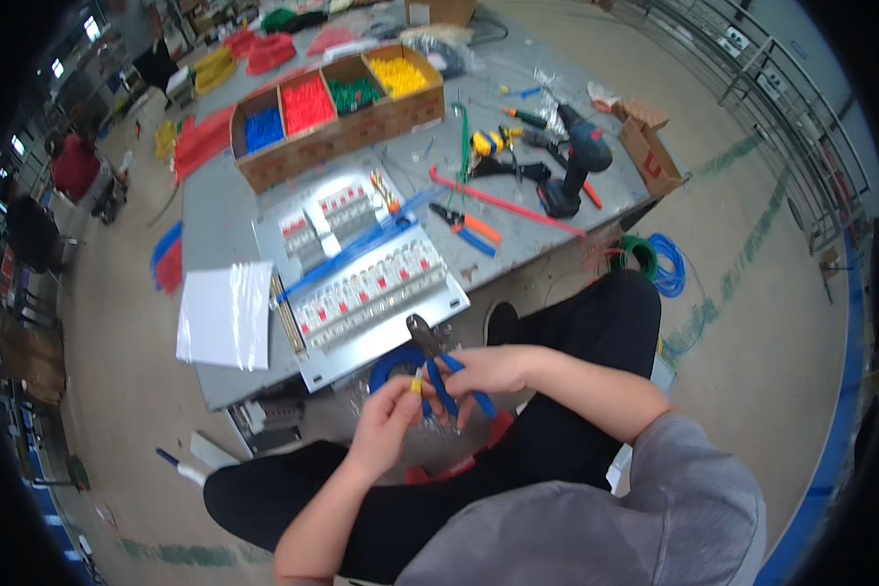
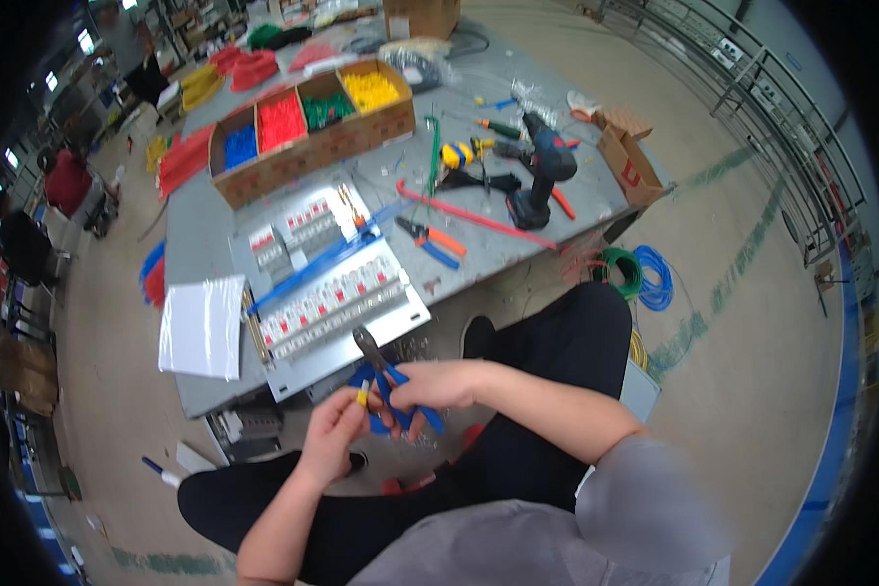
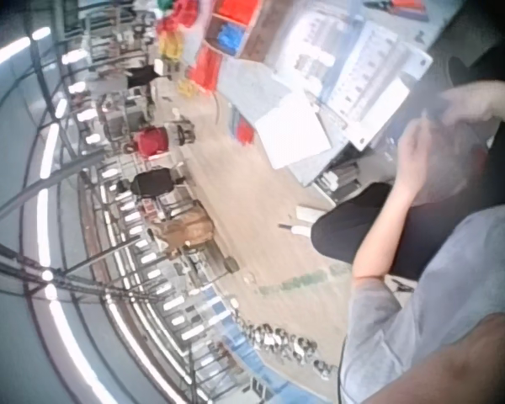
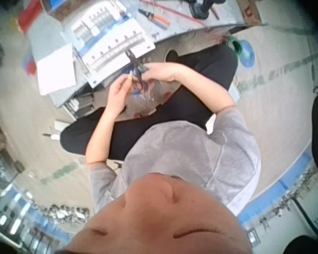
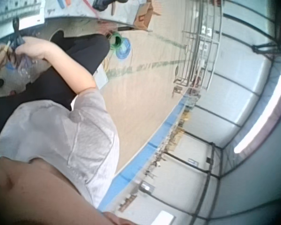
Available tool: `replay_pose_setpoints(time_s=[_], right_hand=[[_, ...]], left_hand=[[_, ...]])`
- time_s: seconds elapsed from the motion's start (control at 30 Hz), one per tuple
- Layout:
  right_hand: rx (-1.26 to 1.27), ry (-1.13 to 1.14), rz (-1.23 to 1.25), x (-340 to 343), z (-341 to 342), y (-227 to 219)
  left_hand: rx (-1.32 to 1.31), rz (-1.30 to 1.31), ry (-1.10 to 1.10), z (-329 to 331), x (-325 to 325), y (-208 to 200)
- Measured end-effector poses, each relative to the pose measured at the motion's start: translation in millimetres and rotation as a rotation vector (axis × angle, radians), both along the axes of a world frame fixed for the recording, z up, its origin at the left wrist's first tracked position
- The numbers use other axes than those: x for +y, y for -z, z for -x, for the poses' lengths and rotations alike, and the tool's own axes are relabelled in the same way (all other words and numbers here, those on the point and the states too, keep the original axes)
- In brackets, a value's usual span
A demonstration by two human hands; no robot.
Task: The person strips insulation from colored wires using pliers, then inserts and secures them into terminals on a DIN rail-mounted electrical panel using a cordless drill. The person handles yellow, green, red, and blue wires and uses a power drill and wire strippers.
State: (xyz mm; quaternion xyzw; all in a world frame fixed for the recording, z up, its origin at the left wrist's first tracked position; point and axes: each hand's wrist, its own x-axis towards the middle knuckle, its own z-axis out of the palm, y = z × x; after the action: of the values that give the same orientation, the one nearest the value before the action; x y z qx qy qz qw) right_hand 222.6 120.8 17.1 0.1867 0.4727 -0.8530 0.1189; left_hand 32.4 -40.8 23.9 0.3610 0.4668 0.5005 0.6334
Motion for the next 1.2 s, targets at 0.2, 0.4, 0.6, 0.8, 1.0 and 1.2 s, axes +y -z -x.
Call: replay_pose_setpoints(time_s=[0.2, 0.4, 0.6, 0.8, 1.0, 1.2], right_hand=[[-0.022, -0.117, 0.053, -5.7, -7.9, -9.8], [-0.112, -0.155, -0.154, -11.7, -4.0, -13.3], [-0.193, -0.255, -0.378, -15.3, 3.3, -25.2], [-0.196, -0.292, -0.556, -18.2, 5.5, -24.3], [-0.127, -0.230, -0.744, -22.2, 3.2, -30.2], [-0.154, -0.237, -0.777, -22.3, 1.3, -38.4]], left_hand=[[0.138, -0.031, 0.110, -0.2, 6.8, -15.8], [0.237, -0.062, 0.155, 4.0, 2.9, -17.2], [0.358, -0.073, 0.150, 6.1, 0.7, -14.7], [0.370, -0.070, 0.114, 3.9, -2.7, -13.3], [0.361, -0.105, 0.087, 1.1, -5.2, -5.6], [0.450, -0.091, 0.110, 0.4, -3.7, -13.2]])
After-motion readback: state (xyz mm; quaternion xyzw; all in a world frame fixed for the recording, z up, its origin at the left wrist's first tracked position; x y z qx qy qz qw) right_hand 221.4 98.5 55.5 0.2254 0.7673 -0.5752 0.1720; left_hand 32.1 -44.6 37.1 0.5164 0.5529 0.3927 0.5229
